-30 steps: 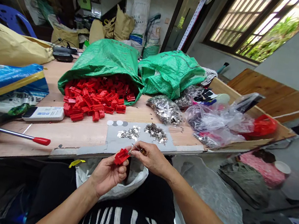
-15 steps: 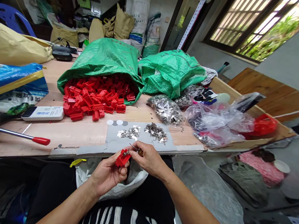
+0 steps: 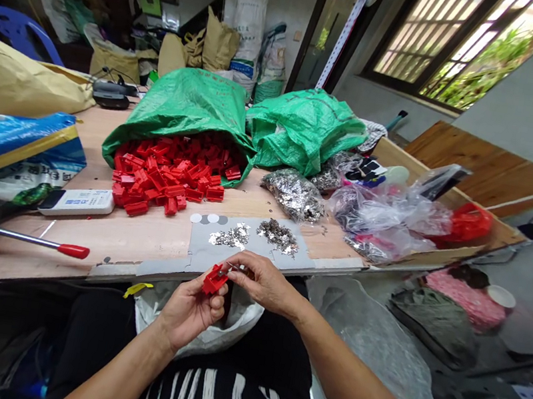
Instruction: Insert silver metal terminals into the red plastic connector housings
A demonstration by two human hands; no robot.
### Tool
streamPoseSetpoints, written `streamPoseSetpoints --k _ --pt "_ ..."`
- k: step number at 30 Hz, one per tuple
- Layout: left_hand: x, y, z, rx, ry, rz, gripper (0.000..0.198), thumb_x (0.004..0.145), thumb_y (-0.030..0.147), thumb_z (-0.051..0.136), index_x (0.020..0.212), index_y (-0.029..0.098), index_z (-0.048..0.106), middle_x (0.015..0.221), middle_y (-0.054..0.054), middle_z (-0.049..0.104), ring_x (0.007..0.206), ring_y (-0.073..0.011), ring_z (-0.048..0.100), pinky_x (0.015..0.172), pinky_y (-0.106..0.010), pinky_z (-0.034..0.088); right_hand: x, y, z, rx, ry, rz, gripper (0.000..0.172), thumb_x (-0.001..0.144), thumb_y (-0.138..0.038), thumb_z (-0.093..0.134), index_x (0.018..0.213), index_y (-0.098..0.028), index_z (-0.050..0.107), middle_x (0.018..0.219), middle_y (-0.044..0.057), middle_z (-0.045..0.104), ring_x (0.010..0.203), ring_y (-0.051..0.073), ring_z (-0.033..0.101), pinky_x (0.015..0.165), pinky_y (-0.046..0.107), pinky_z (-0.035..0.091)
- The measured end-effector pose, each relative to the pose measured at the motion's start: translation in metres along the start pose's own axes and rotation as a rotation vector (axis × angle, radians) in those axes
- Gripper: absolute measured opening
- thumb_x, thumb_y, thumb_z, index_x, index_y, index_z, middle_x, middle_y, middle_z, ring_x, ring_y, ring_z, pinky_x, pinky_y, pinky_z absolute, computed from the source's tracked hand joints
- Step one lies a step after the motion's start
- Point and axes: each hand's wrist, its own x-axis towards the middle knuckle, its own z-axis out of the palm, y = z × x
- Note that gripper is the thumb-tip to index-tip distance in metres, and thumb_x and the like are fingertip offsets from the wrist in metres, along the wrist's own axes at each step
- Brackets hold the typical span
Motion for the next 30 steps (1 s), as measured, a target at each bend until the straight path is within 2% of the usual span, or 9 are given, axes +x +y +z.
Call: streamPoseSetpoints --k 5,11,19,22,24,27,30 --pt "-0.001 -0.001 0.001 0.001 -0.021 -0.009 0.023 0.092 0.02 0.043 0.097 0.01 0.064 0.072 -0.007 0.06 0.053 -0.0086 0.053 0.052 -0.019 0.046 0.001 0.005 -0.003 0.0 -0.047 -0.007 0.014 0.089 -0.02 0.057 0.099 -0.019 0.065 0.089 0.002 0.064 0.081 0.014 0.056 0.073 0.024 0.043" --pt "0.001 -0.002 -0.001 0.002 -0.011 -0.012 0.024 0.093 0.021 0.043 0.097 0.01 0.063 0.073 -0.007 0.062 0.054 -0.0085 0.055 0.052 -0.019 0.046 -0.001 0.006 0.003 0.037 -0.003 0.063 0.012 0.088 -0.018 0.055 0.096 -0.018 0.064 0.085 0.0 0.065 0.073 0.012 0.054 0.066 0.022 0.04" --pt "0.001 -0.002 -0.005 0.048 -0.031 0.022 0.02 0.092 0.022 0.046 0.104 0.013 0.06 0.075 -0.007 0.065 0.055 -0.009 0.059 0.056 -0.019 0.048 -0.001 0.007 0.004 0.084 0.097 0.143 0.009 0.085 -0.02 0.057 0.092 -0.017 0.061 0.083 0.0 0.065 0.071 0.012 0.051 0.066 0.022 0.038" --pt "0.001 -0.002 -0.001 0.134 -0.001 0.02 0.021 0.091 0.029 0.047 0.107 0.017 0.057 0.075 -0.006 0.066 0.056 -0.013 0.064 0.053 -0.021 0.049 -0.002 0.008 -0.001 0.076 0.09 0.144 0.006 0.085 -0.021 0.057 0.087 -0.017 0.06 0.077 -0.002 0.06 0.067 0.011 0.048 0.063 0.022 0.036" --pt "0.0 -0.003 0.003 0.216 0.016 0.032 0.023 0.091 0.034 0.048 0.106 0.018 0.056 0.077 -0.007 0.067 0.056 -0.0156 0.066 0.045 -0.019 0.045 -0.002 0.007 -0.002 0.087 0.068 0.135 0.006 0.085 -0.021 0.055 0.087 -0.017 0.06 0.078 -0.002 0.06 0.068 0.011 0.048 0.063 0.022 0.036" --pt "0.001 -0.006 0.009 0.355 0.037 0.099 0.021 0.088 0.036 0.053 0.099 0.018 0.056 0.078 -0.005 0.066 0.052 -0.0144 0.064 0.036 -0.015 0.033 -0.004 0.006 -0.002 0.108 0.045 0.134 0.006 0.085 -0.021 0.055 0.087 -0.017 0.06 0.078 -0.002 0.06 0.07 0.011 0.05 0.064 0.021 0.037" --pt "0.001 -0.009 0.012 0.487 0.081 0.188 0.02 0.083 0.036 0.06 0.09 0.018 0.056 0.078 -0.003 0.066 0.051 -0.0123 0.064 0.035 -0.015 0.031 -0.006 0.003 0.0 0.094 0.033 0.121 0.005 0.085 -0.019 0.055 0.087 -0.017 0.06 0.077 -0.002 0.06 0.07 0.011 0.051 0.064 0.021 0.038"
